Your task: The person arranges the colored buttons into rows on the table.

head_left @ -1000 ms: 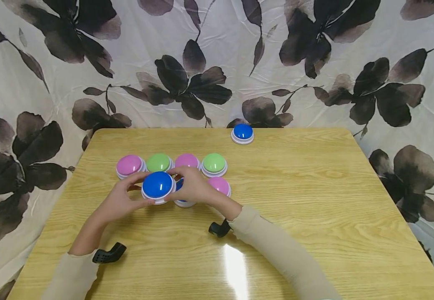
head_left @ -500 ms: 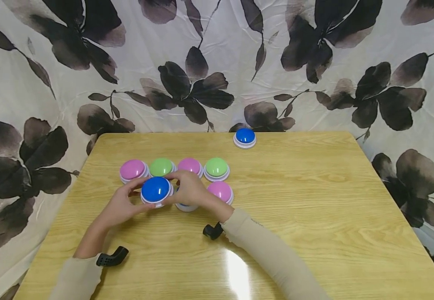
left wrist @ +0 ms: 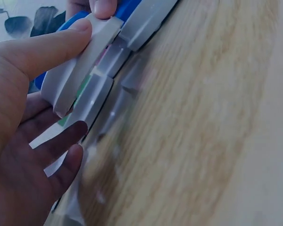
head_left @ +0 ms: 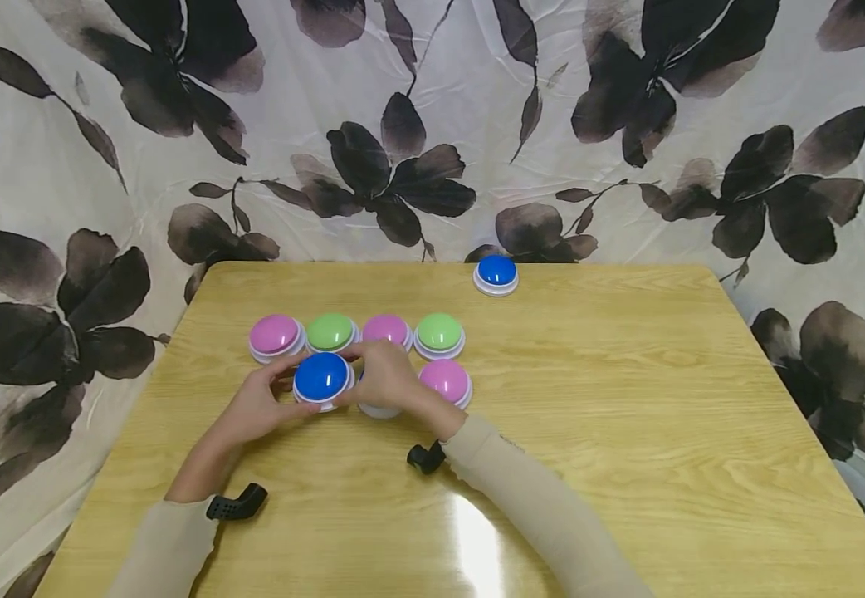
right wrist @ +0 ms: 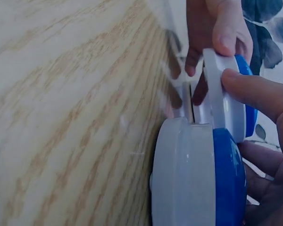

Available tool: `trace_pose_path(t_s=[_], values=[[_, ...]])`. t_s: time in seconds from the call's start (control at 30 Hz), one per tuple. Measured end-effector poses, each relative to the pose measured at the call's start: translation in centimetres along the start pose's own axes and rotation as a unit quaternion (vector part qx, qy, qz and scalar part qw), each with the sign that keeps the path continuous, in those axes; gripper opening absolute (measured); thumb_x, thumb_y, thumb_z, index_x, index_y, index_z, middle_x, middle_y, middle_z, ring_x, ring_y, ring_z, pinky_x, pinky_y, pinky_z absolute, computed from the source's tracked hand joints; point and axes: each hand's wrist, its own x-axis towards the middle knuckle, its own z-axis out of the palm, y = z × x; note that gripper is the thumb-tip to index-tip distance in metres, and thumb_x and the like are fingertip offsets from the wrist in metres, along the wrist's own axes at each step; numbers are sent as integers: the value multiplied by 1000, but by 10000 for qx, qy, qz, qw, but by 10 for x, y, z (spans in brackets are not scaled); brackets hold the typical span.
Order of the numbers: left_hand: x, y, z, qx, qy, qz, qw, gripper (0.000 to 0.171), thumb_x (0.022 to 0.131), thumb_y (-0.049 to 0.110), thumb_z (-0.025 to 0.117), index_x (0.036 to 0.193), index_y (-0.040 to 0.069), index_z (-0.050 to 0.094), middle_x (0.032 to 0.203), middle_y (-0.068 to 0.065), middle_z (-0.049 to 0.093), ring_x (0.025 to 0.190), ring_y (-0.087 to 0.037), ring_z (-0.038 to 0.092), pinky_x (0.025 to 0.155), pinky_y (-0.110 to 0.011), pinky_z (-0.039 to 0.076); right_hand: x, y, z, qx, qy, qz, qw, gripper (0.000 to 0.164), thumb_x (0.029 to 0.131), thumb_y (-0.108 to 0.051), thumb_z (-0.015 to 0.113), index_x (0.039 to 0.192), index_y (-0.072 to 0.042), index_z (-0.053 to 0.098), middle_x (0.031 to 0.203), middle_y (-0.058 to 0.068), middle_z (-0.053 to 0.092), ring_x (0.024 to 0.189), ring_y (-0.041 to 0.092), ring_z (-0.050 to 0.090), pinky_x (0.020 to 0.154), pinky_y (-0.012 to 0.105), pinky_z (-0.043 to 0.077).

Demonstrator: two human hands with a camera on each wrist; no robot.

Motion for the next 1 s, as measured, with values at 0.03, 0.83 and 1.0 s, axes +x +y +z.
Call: trace_pose_path(t_s=[0.03, 0.83, 1.0], values=[[2, -1, 2, -10, -35, -4, 10000, 76, 77, 19, 85, 142, 9, 47, 135, -12, 54, 117, -31, 54, 94, -32, 46, 0, 1, -1, 0, -10, 31, 10000, 67, 68, -42, 88, 126, -18, 66, 115, -8, 67, 109, 11, 56, 95, 33, 43], [-3, -13, -1, 317, -206, -100, 9992, 79, 75, 30, 86, 140, 6, 49, 136, -15, 52, 123, -34, 50, 102, -52, 40, 7, -7, 13, -487, -216, 170, 9984, 65, 67, -40, 89, 123, -15, 66, 112, -7, 68, 104, 11, 59, 94, 32, 44], [1, -12, 0, 328, -255, -92, 9991, 79, 74, 29, 86, 140, 5, 49, 136, -15, 53, 122, -34, 50, 101, -52, 41, 6, -6, 10, -514, -243, 293, 9980, 65, 66, -42, 89, 122, -17, 67, 112, -8, 68, 104, 11, 59, 94, 33, 43]])
